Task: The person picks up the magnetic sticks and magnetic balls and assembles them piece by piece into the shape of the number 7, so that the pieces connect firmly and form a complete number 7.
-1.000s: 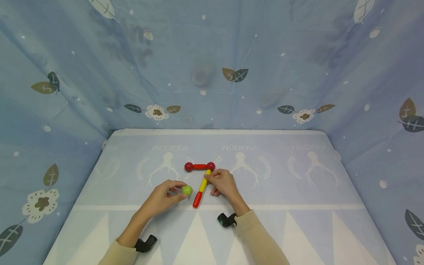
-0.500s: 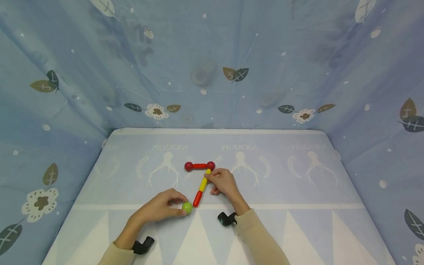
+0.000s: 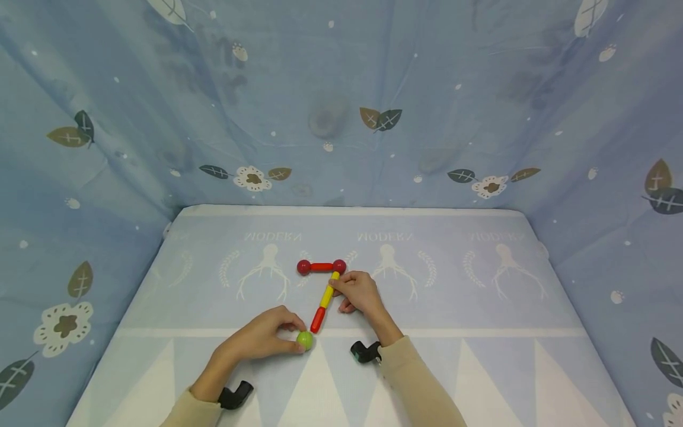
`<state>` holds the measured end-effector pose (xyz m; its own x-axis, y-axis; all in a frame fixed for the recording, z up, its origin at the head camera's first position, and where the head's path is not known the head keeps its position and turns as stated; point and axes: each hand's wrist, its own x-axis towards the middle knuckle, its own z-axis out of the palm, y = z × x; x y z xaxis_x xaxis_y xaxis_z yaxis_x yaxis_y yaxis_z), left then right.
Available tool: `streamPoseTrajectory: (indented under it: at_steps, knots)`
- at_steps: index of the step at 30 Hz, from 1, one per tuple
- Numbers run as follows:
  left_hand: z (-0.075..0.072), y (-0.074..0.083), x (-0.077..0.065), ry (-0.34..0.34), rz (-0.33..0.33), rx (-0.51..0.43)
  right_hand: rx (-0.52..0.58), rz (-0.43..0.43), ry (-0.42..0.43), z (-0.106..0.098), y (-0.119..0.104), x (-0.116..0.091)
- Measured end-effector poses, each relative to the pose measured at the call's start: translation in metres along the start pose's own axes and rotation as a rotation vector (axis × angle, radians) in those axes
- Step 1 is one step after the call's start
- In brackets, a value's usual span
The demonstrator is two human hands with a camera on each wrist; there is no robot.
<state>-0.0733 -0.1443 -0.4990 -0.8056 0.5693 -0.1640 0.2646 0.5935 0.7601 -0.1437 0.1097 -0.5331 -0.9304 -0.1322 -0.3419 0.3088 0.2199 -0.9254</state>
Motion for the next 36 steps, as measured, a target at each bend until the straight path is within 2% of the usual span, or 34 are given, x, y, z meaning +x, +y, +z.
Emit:
streamPoseTrajectory:
  at_steps: [6, 14, 19, 22, 24, 31, 36]
  knots:
    - [0.003, 0.002, 0.004, 0.004, -0.037, 0.035, 0.015, 0.005, -0.019, 0.0, -0.001, 0.0]
    - [0.005, 0.003, 0.006, 0.001, -0.043, 0.051, 0.011, 0.016, -0.014, 0.0, -0.002, 0.0]
    - [-0.004, 0.003, 0.008, -0.054, -0.053, 0.021, 0.015, 0.013, -0.009, 0.001, -0.001, 0.0]
    - [-0.013, 0.003, 0.013, -0.049, -0.071, -0.006, 0.012, 0.012, -0.01, 0.001, 0.0, 0.0]
    - [-0.019, 0.004, 0.019, -0.002, -0.085, -0.012, 0.009, 0.013, -0.009, 0.001, 0.0, 0.0]
    - [-0.031, 0.006, 0.044, 0.256, -0.136, 0.003, 0.011, 0.015, -0.004, 0.001, -0.001, 0.0]
    - [-0.033, -0.003, 0.057, 0.327, -0.141, 0.007, 0.009, 0.02, -0.003, 0.002, -0.002, 0.0]
